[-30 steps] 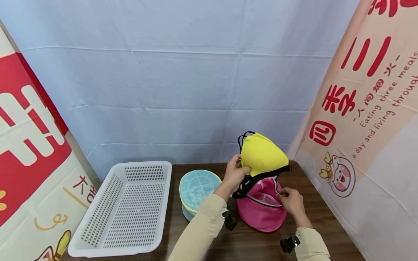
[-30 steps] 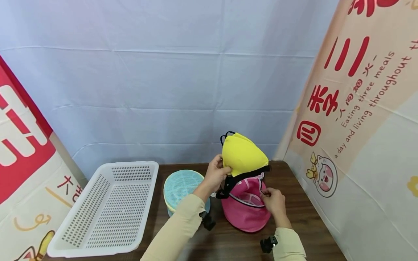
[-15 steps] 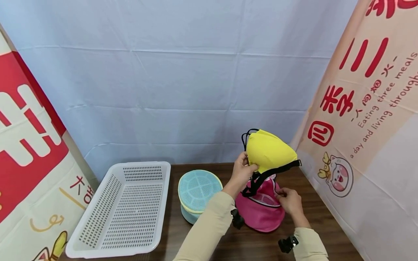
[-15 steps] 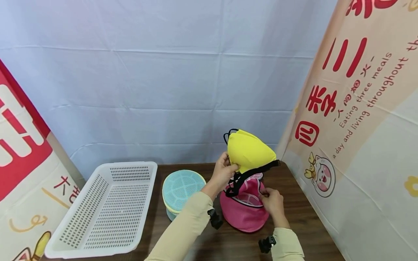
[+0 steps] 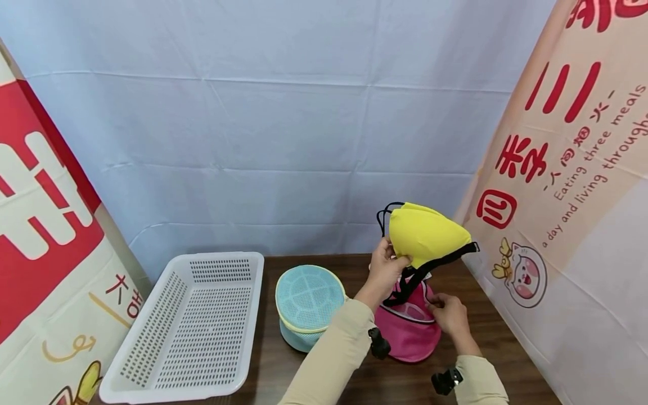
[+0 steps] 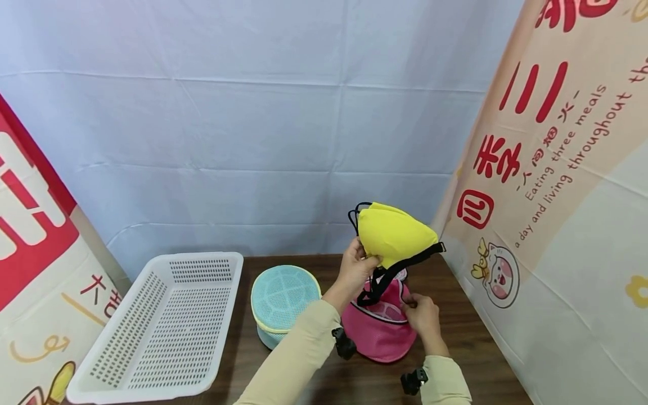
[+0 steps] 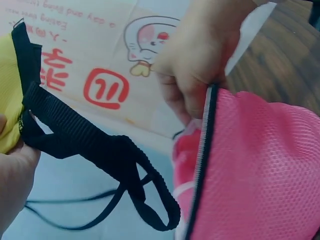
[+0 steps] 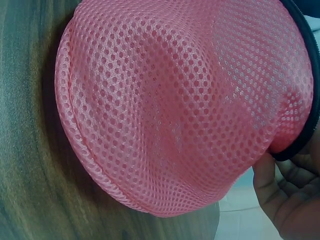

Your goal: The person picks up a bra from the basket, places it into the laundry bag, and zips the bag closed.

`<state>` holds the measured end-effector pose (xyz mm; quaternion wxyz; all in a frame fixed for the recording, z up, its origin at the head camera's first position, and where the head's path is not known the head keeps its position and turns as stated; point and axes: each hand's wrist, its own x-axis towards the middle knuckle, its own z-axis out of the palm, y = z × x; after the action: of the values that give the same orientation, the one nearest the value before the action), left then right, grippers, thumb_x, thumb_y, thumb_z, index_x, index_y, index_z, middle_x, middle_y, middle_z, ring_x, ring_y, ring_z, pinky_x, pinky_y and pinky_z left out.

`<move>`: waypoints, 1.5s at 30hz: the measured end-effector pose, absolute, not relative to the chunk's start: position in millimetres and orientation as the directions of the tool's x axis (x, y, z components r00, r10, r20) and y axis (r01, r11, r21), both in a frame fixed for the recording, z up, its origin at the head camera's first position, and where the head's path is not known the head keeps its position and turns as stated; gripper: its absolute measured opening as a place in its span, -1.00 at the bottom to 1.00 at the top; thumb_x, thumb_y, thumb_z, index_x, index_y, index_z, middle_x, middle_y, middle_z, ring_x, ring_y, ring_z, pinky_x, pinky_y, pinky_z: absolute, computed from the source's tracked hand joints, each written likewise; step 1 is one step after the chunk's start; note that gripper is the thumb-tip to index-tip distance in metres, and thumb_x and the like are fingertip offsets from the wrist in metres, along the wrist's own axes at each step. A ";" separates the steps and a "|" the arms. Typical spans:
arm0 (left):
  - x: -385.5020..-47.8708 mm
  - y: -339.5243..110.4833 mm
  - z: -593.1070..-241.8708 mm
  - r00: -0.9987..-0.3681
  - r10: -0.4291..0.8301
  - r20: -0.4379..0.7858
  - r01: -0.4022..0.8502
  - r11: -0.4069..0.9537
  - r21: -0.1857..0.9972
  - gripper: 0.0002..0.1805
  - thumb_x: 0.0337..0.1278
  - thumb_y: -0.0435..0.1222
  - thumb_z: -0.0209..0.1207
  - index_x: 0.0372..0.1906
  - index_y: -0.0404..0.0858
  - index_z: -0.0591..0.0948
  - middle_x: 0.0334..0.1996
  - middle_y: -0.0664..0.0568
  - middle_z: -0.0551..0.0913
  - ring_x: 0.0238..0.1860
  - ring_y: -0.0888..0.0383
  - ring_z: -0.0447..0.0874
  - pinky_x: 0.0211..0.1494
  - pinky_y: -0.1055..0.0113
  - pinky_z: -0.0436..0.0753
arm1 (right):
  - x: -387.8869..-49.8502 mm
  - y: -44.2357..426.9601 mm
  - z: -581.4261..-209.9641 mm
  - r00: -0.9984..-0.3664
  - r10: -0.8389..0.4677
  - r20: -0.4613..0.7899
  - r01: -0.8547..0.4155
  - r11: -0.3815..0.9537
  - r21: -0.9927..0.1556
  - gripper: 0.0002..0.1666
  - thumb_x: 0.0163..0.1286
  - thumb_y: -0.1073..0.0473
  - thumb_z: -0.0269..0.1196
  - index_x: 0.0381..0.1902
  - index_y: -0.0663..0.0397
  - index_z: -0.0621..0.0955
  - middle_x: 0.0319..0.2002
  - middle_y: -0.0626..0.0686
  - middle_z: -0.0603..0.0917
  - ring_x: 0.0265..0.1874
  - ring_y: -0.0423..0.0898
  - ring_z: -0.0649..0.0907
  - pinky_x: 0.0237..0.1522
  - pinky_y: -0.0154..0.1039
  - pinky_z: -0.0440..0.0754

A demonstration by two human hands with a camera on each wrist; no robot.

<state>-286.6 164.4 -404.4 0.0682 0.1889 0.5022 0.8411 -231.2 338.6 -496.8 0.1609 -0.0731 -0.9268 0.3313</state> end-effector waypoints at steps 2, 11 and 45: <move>-286.8 165.6 -410.3 -0.921 0.310 0.234 0.058 -0.488 0.871 -0.56 0.04 -0.60 0.11 0.03 -0.20 0.44 -0.14 0.02 0.55 -0.15 0.15 0.54 -0.19 0.35 0.52 | -231.2 339.3 -497.7 -0.938 0.240 0.251 0.027 0.771 -0.636 -0.87 0.12 0.34 0.26 -0.37 0.33 0.66 -0.42 0.18 0.66 -0.32 0.19 0.59 -0.24 0.06 0.43; -289.2 173.5 -428.5 -0.933 0.286 0.218 0.036 -0.530 0.847 -0.53 -0.03 -0.65 0.09 0.02 -0.24 0.42 -0.17 0.02 0.51 -0.23 0.19 0.44 -0.27 0.39 0.47 | -230.8 340.7 -498.1 -0.937 0.244 0.249 0.032 0.771 -0.636 -0.86 0.10 0.35 0.26 -0.36 0.33 0.67 -0.45 0.15 0.67 -0.36 0.15 0.60 -0.28 0.02 0.45; -293.8 139.2 -477.3 -0.969 0.205 0.139 0.108 -0.156 0.982 -0.63 -0.06 -0.64 0.11 -0.11 -0.30 0.46 -0.35 -0.03 0.49 -0.32 0.13 0.60 -0.27 0.32 0.56 | -227.5 341.1 -495.7 -0.937 0.274 0.218 0.065 0.749 -0.660 -0.85 0.13 0.31 0.29 -0.35 0.32 0.67 -0.44 0.15 0.67 -0.37 0.13 0.59 -0.29 0.00 0.43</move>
<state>-293.8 139.2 -477.3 0.0323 0.1204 0.6487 0.7508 -227.5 341.1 -495.7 0.1525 -0.0920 -0.9225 0.3425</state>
